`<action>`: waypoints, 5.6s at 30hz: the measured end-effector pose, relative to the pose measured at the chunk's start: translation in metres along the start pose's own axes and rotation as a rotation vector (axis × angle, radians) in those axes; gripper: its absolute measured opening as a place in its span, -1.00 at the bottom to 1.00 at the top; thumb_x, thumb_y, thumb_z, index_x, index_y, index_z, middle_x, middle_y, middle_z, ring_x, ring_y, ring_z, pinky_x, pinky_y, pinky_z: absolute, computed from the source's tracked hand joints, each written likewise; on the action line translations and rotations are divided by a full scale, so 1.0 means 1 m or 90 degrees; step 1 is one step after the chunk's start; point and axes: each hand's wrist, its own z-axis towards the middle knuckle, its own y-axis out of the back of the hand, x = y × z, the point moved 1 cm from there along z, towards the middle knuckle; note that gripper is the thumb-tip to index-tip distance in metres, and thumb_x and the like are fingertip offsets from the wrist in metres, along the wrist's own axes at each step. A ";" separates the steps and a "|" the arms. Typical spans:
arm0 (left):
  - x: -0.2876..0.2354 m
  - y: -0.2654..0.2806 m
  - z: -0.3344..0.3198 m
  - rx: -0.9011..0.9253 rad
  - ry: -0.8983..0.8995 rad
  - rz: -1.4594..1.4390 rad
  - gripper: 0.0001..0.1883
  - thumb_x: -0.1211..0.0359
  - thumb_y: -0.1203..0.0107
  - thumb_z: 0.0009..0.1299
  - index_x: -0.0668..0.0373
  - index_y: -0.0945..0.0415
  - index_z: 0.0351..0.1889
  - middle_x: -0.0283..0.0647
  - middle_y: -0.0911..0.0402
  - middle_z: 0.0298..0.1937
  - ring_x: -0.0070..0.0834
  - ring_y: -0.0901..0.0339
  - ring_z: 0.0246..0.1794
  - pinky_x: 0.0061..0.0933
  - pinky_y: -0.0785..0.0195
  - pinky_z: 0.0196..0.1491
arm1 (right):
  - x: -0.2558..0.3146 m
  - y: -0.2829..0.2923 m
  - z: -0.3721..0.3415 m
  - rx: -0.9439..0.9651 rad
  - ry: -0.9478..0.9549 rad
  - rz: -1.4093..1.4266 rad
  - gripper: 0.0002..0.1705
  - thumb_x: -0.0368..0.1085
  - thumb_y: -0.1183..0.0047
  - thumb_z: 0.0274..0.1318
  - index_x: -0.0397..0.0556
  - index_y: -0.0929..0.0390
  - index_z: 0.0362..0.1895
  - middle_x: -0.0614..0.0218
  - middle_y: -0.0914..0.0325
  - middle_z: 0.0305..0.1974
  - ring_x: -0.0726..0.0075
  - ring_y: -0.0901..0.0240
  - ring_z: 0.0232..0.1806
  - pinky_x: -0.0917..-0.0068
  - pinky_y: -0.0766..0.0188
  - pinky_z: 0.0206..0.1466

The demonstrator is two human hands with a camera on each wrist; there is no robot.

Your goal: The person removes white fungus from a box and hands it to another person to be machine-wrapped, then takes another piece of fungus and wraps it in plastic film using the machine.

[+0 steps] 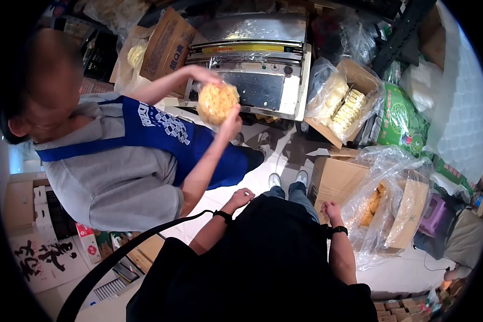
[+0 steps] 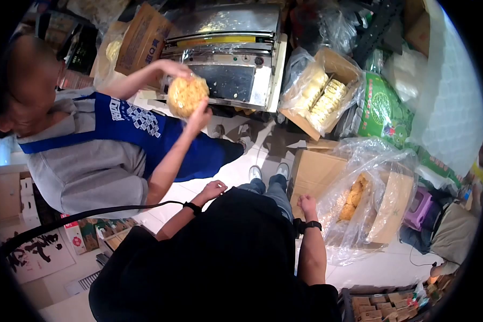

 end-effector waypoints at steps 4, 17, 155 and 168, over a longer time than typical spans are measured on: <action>0.004 -0.001 0.005 -0.003 0.002 0.012 -0.67 0.08 -0.12 0.22 0.13 -0.56 -0.26 -0.16 -0.66 -0.35 -0.39 -0.61 -0.29 -0.40 -0.44 -0.12 | 0.004 -0.002 0.001 0.005 0.010 -0.033 -0.90 -0.45 0.16 0.11 -0.21 -0.39 -0.41 0.28 -0.39 -0.56 0.43 -0.33 -0.62 0.51 -0.33 -0.56; -0.001 0.003 -0.004 -0.017 0.010 0.008 -0.64 0.06 -0.08 0.23 0.16 -0.55 -0.24 -0.14 -0.65 -0.33 -0.35 -0.60 -0.23 -0.35 -0.40 -0.07 | 0.024 -0.009 -0.015 0.011 0.025 -0.125 -0.82 -0.28 0.12 0.15 -0.10 -0.45 -0.40 0.38 -0.47 -0.53 0.53 -0.37 -0.60 0.58 -0.27 -0.53; 0.043 0.008 0.016 -0.009 -0.095 -0.146 -0.66 0.12 -0.14 0.23 0.24 -0.53 -0.28 -0.19 -0.60 -0.46 -0.49 -0.54 -0.50 -0.48 -0.40 -0.39 | 0.044 -0.032 -0.041 -0.032 -0.012 -0.272 -0.76 -0.17 0.09 0.20 -0.06 -0.44 -0.19 0.33 -0.54 -0.35 0.44 -0.47 -0.42 0.47 -0.34 -0.37; 0.037 0.008 0.014 -0.016 -0.052 -0.140 -0.63 0.11 -0.16 0.17 0.23 -0.54 -0.26 -0.17 -0.62 -0.44 -0.45 -0.57 -0.45 -0.46 -0.42 -0.32 | 0.043 -0.030 -0.040 -0.033 0.003 -0.255 -0.74 -0.18 0.05 0.15 -0.10 -0.47 -0.19 0.28 -0.56 -0.34 0.41 -0.49 -0.42 0.48 -0.35 -0.40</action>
